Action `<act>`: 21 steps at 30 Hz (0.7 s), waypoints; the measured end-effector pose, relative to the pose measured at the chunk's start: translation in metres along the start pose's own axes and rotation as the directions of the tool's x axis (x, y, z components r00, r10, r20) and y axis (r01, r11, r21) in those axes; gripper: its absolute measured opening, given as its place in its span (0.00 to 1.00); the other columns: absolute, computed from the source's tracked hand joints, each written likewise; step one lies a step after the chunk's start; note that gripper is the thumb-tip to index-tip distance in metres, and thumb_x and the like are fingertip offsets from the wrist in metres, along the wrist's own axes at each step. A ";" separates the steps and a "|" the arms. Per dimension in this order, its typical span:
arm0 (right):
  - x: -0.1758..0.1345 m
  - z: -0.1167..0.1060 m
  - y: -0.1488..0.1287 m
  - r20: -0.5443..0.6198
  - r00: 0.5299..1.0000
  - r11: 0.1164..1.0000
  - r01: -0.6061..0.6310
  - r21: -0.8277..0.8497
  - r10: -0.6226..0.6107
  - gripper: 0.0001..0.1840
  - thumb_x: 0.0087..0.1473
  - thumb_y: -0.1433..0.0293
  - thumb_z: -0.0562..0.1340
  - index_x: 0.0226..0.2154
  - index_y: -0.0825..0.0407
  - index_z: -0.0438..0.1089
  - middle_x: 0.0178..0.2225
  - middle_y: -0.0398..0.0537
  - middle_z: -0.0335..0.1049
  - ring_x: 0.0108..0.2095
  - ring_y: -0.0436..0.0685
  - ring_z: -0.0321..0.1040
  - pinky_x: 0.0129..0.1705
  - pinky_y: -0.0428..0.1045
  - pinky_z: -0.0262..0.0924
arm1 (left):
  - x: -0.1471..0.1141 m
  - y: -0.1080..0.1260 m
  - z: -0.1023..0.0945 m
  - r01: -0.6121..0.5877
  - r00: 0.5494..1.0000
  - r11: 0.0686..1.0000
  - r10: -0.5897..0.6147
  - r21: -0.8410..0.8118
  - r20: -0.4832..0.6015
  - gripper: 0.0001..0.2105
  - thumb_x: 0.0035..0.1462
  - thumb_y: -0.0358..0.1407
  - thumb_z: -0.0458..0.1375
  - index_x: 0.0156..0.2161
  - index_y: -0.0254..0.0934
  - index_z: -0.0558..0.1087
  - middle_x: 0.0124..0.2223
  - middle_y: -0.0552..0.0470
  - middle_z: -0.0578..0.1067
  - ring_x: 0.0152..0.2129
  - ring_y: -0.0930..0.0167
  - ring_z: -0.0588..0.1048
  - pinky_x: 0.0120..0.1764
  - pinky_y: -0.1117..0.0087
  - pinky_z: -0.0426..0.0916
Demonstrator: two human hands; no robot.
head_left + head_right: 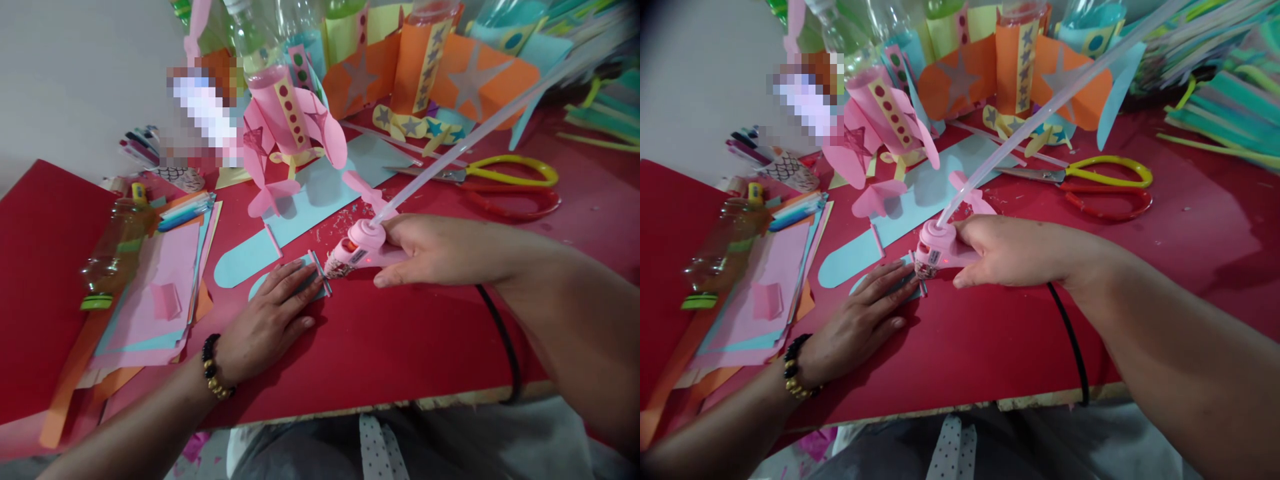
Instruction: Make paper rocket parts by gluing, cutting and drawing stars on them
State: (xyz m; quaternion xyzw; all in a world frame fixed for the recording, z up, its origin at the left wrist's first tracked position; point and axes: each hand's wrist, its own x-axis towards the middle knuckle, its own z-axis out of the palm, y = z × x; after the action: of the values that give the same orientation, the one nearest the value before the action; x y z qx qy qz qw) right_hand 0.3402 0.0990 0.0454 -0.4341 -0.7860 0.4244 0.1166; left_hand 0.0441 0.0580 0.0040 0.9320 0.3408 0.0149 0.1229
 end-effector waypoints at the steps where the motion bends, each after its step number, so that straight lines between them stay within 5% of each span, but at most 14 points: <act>1: 0.000 -0.001 -0.001 0.008 1.000 1.000 -0.002 0.002 0.002 0.29 0.50 0.64 0.66 0.56 0.44 0.67 0.51 0.42 0.73 0.48 0.62 0.70 0.53 0.52 0.62 | 0.000 0.000 0.000 -0.002 1.000 1.000 0.002 0.001 0.000 0.27 0.65 0.36 0.51 0.67 0.44 0.53 0.68 0.48 0.55 0.65 0.59 0.51 0.65 0.50 0.52; 15: -0.006 -0.006 -0.006 0.033 0.997 0.994 -0.072 -0.084 0.075 0.25 0.44 0.59 0.68 0.47 0.46 0.73 0.45 0.45 0.76 0.42 0.62 0.73 0.41 0.49 0.66 | -0.001 -0.002 0.001 -0.015 1.000 1.000 0.015 0.006 -0.020 0.26 0.65 0.36 0.52 0.66 0.43 0.54 0.67 0.48 0.56 0.65 0.59 0.51 0.65 0.50 0.52; 21: -0.005 -0.004 -0.004 0.026 0.999 0.998 -0.033 -0.056 0.035 0.25 0.46 0.61 0.67 0.49 0.45 0.72 0.46 0.44 0.75 0.44 0.62 0.72 0.44 0.49 0.65 | -0.001 -0.001 0.001 -0.012 1.000 1.000 0.011 -0.004 -0.019 0.26 0.65 0.36 0.52 0.66 0.42 0.55 0.67 0.47 0.56 0.65 0.59 0.51 0.65 0.50 0.52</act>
State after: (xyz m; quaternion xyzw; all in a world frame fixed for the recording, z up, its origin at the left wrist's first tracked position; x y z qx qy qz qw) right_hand 0.3432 0.0965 0.0518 -0.4447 -0.7915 0.4103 0.0865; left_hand 0.0431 0.0580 0.0033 0.9335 0.3365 0.0251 0.1213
